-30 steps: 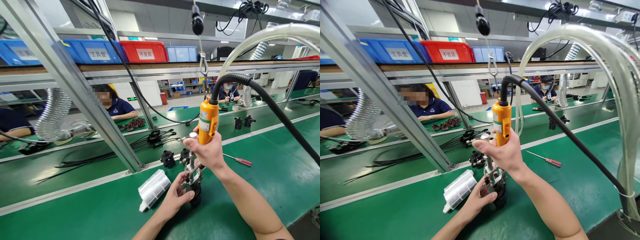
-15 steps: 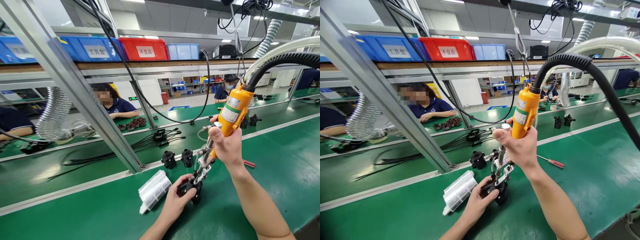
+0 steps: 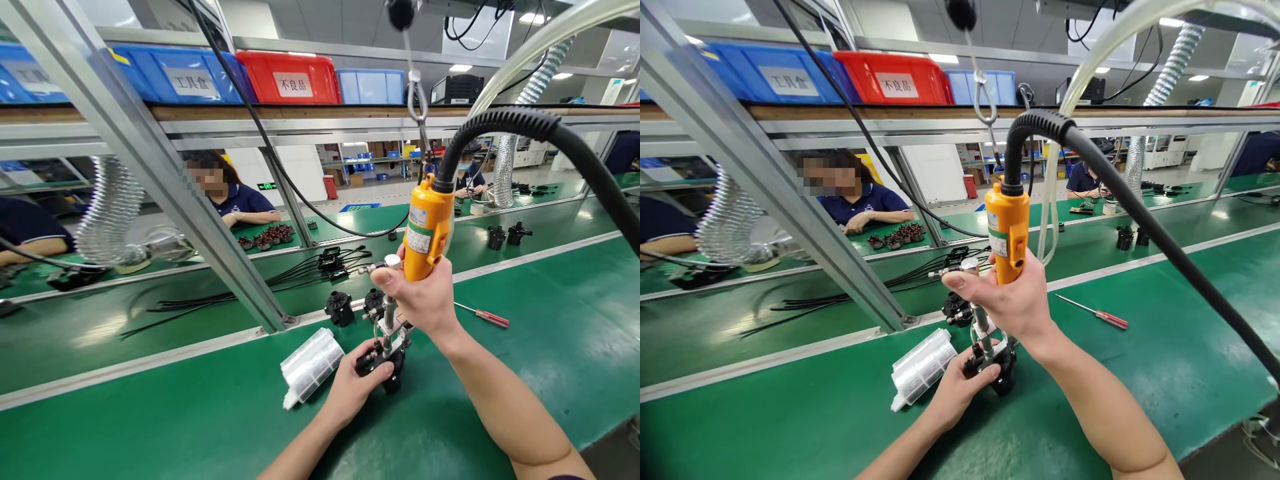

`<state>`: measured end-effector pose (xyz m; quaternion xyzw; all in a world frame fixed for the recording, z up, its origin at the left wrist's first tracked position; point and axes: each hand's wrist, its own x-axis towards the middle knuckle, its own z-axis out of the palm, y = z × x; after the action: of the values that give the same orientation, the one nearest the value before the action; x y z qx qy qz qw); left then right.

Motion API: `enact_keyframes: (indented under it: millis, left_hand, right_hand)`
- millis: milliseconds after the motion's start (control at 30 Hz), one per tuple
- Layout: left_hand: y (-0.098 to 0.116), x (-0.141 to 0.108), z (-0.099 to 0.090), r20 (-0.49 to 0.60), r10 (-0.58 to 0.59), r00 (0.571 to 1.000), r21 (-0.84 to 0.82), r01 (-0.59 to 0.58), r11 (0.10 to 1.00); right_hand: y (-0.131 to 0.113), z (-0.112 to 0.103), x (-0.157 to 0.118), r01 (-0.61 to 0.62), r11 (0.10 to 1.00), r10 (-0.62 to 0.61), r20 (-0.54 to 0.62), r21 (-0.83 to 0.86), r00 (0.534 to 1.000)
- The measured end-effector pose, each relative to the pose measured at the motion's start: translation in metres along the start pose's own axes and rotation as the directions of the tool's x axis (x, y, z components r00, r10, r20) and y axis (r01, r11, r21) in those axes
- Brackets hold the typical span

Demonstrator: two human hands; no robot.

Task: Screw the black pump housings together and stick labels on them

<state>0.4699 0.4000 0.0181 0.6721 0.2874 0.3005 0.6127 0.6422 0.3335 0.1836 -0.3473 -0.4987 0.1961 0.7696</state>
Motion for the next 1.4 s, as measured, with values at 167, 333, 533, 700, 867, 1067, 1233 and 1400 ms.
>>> enact_keyframes:
  millis: [167, 333, 533, 700, 867, 1067, 1233, 1400]
  left_hand:
    - [0.002, -0.002, 0.002, -0.028, -0.024, 0.999, -0.006, 0.024, 1.0]
    - [0.001, -0.002, 0.002, -0.041, -0.011, 0.999, -0.004, 0.011, 1.0]
    - [-0.001, -0.012, 0.01, -0.133, 0.021, 0.991, 0.11, -0.006, 0.994]
    - [0.019, -0.025, 0.006, -0.181, 0.075, 0.981, 0.271, -0.024, 0.962]
    - [0.046, -0.033, -0.065, -0.309, 0.331, 0.892, 0.589, -0.093, 0.803]
    - [0.017, -0.055, -0.122, -0.367, 0.234, 0.9, 0.71, 0.109, 0.696]
    - [0.002, -0.054, -0.114, -0.399, 0.26, 0.879, 0.611, 0.044, 0.79]
    - [0.015, -0.057, -0.109, -0.454, 0.272, 0.849, 0.511, -0.002, 0.86]
  right_hand:
    - [0.001, 0.008, -0.004, -0.062, 0.998, 0.061, 0.059, 0.008, 0.996]
    - [0.007, 0.007, -0.004, -0.063, 0.998, 0.063, 0.021, -0.009, 0.998]
    - [-0.001, -0.017, 0.012, 0.009, 1.0, -0.011, -0.097, -0.018, 0.995]
    - [0.006, -0.063, 0.043, 0.025, 0.978, -0.088, -0.299, -0.207, 0.95]
    - [0.05, -0.085, 0.064, -0.01, 0.954, -0.072, -0.26, -0.299, 0.963]
    - [0.075, -0.078, 0.065, 0.1, 0.93, -0.192, -0.233, -0.355, 0.953]
    - [0.056, -0.038, 0.027, 0.43, 0.761, -0.565, -0.169, -0.485, 0.808]
    - [0.087, 0.025, -0.023, 0.514, 0.804, -0.261, 0.597, -0.301, 0.758]
